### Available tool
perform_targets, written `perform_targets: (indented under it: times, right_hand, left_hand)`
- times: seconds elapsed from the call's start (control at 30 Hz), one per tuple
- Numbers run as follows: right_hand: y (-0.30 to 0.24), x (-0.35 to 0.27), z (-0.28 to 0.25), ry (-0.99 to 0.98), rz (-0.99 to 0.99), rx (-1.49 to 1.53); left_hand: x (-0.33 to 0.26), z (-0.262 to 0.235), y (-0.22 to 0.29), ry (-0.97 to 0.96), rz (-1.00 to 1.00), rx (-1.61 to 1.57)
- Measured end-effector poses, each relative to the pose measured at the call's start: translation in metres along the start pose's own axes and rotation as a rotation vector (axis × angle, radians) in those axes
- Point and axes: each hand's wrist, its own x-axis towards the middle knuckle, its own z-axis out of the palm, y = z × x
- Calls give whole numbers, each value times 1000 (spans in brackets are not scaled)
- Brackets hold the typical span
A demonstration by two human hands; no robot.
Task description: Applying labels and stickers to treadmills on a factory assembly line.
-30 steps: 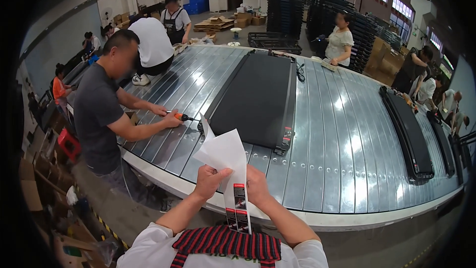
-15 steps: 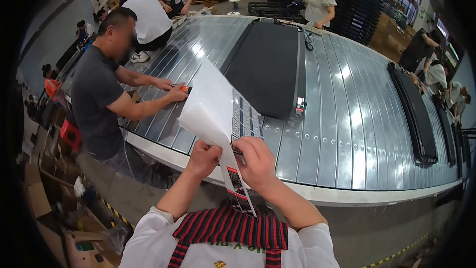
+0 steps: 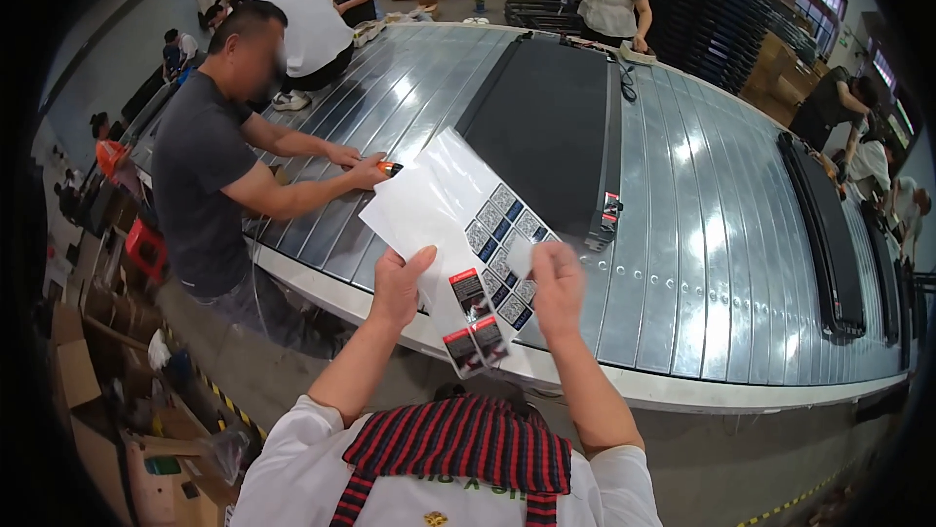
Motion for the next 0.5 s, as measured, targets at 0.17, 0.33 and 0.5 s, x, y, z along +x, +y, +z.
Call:
perform_targets:
  times: [0.17,0.33,0.5]
  right_hand:
    - [-20,-4,13,23,-115,-85]
    - [-16,-12,42,-84,-669,-683]
    - [-23,-37,77,-349,-675,-831]
  left_hand:
    - [8,-6,-7,18,128,149]
    - [8,0,-22,-28,48,262]
    - [17,-18,-26,-88,4,197]
